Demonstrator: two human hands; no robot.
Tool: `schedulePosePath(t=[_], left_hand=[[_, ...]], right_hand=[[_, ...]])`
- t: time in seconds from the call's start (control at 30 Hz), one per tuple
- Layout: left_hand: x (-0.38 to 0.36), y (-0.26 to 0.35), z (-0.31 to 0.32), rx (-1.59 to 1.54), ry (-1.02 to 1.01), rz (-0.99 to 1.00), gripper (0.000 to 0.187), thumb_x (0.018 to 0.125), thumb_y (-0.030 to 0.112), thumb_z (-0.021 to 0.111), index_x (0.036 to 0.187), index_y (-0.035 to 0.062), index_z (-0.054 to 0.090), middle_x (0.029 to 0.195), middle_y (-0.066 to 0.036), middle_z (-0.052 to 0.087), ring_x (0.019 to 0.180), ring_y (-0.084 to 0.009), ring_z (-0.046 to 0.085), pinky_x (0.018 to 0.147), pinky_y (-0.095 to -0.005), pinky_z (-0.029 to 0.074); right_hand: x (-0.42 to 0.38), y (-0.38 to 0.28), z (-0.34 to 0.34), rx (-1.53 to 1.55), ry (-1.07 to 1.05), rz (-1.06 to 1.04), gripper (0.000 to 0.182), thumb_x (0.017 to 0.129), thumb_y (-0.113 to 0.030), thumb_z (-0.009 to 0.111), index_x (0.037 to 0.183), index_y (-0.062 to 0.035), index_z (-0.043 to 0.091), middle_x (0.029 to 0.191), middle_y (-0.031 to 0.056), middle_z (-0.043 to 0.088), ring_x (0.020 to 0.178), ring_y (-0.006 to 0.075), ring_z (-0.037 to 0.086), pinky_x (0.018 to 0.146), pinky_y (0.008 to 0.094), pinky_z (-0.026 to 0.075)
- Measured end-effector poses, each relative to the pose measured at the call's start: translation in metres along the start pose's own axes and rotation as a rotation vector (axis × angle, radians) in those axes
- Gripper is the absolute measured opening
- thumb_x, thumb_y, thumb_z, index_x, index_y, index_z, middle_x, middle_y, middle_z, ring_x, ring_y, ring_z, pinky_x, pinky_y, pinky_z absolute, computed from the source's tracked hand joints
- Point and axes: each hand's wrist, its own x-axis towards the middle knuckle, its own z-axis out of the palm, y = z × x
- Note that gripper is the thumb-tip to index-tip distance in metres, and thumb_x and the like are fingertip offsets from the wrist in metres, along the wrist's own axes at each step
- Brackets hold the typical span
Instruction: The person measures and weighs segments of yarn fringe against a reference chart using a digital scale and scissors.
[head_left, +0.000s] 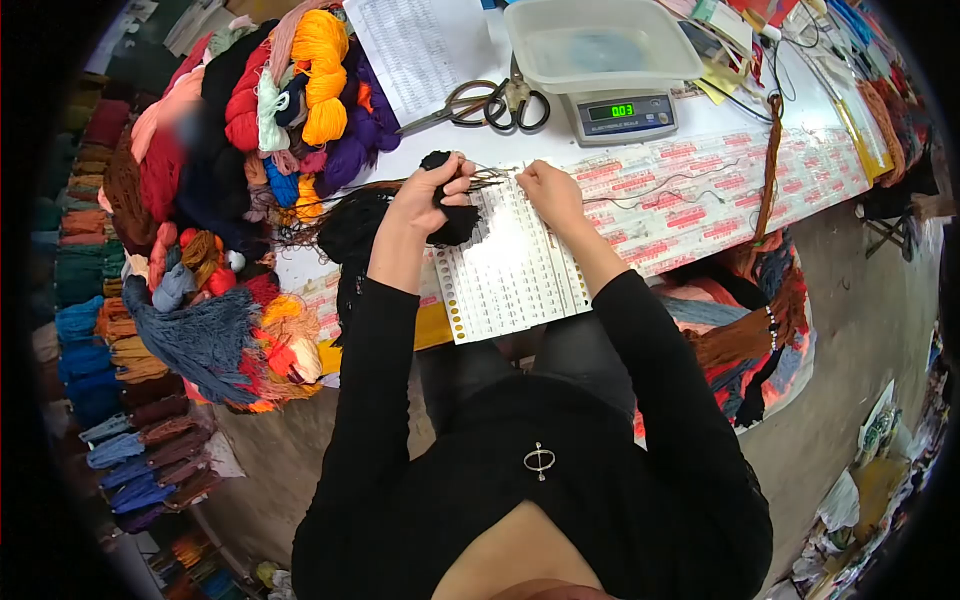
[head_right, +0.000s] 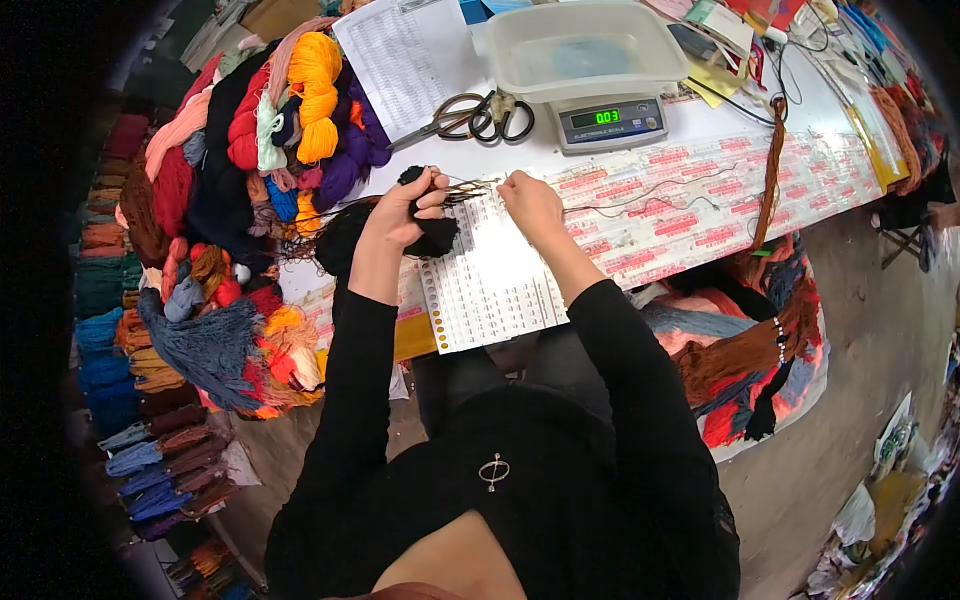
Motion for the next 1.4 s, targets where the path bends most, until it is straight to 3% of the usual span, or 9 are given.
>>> schedulePosePath(t=[0.27,0.5,0.7,0.83,0.9,1.17,1.23,1.3,1.4], left_hand=[[-0.041,0.003,-0.027,0.711,0.318,-0.216,0.015,0.089,0.015,0.056,0.079,0.0055,0.05,0.064,0.001,0.049,0.046,-0.0039,0.035,0.04,-0.0199,0.024],[-0.054,0.01,-0.023,0.623,0.128,-0.349,0.021,0.089,0.013,0.055,0.102,-0.003,0.054,0.066,0.0,0.052,0.045,-0.0027,0.035,0.04,-0.018,0.025],[-0.007,-0.019,0.008,0.39,-0.04,-0.046,0.04,0.089,0.008,0.047,0.129,0.0011,0.041,0.054,0.003,0.041,0.039,-0.0046,0.031,0.041,-0.0186,0.026],[0.027,-0.059,0.019,1.044,0.262,-0.226,0.023,0.086,0.02,0.055,0.095,0.0013,0.065,0.056,-0.004,0.057,0.039,-0.0071,0.039,0.04,-0.0211,0.029],[0.03,-0.062,0.006,0.966,0.256,0.01,0.024,0.082,0.022,0.06,0.074,0.0,0.063,0.055,-0.005,0.058,0.041,-0.0086,0.043,0.042,-0.0214,0.033],[-0.078,0.107,-0.12,-0.044,0.415,0.5,0.018,0.08,0.014,0.063,0.09,-0.0001,0.057,0.088,-0.006,0.056,0.055,-0.0091,0.043,0.046,-0.0209,0.033],[-0.115,0.119,-0.085,0.245,0.964,0.763,0.026,0.087,0.02,0.059,0.103,-0.0004,0.055,0.098,-0.006,0.056,0.055,-0.0103,0.043,0.046,-0.0225,0.034],[-0.145,0.132,-0.111,0.195,0.931,0.852,0.03,0.093,0.022,0.05,0.114,0.0,0.053,0.101,-0.005,0.055,0.061,-0.0104,0.045,0.048,-0.0224,0.035],[-0.184,0.102,-0.056,0.091,0.229,0.787,0.044,0.098,0.034,0.036,0.121,0.0003,0.05,0.115,-0.009,0.055,0.074,-0.0105,0.05,0.054,-0.0207,0.039]], right_hand=[[0.0,-0.001,-0.001,-0.03,-0.017,-0.002,0.025,0.084,-0.031,0.056,0.089,-0.0072,0.062,0.079,0.0133,0.065,0.078,0.0319,0.061,0.07,0.0412,0.046],[0.0,-0.002,-0.001,-0.037,-0.007,0.022,0.025,0.083,-0.031,0.057,0.087,-0.0072,0.062,0.076,0.0113,0.065,0.076,0.0312,0.061,0.067,0.0406,0.046],[0.005,0.01,0.002,0.316,-0.1,0.086,0.024,0.085,-0.028,0.057,0.089,-0.0052,0.062,0.074,0.0098,0.064,0.07,0.0236,0.061,0.063,0.0341,0.046],[0.011,0.013,-0.002,0.566,-0.205,0.081,0.023,0.086,-0.025,0.057,0.087,-0.0028,0.061,0.068,0.0044,0.061,0.061,0.0125,0.056,0.057,0.027,0.043],[0.006,0.009,-0.004,0.351,-0.174,0.027,0.023,0.086,-0.027,0.055,0.088,-0.004,0.061,0.069,0.0045,0.062,0.062,0.0141,0.058,0.059,0.0287,0.044],[-0.003,-0.009,-0.007,0.038,-0.114,0.081,0.03,0.09,-0.034,0.044,0.089,-0.0087,0.06,0.076,0.0046,0.065,0.077,0.0225,0.061,0.071,0.033,0.044],[-0.002,-0.007,-0.006,0.032,-0.103,0.078,0.029,0.089,-0.032,0.045,0.089,-0.0082,0.06,0.074,0.0039,0.065,0.076,0.0206,0.062,0.069,0.0312,0.044],[0.003,-0.001,-0.005,0.157,-0.153,0.111,0.029,0.09,-0.032,0.045,0.092,-0.0079,0.06,0.075,0.0048,0.065,0.075,0.0207,0.061,0.071,0.0337,0.045],[-0.005,-0.021,-0.001,0.393,-0.08,0.048,0.027,0.091,-0.031,0.047,0.094,-0.0071,0.06,0.077,0.0058,0.065,0.073,0.018,0.06,0.071,0.0336,0.045]])
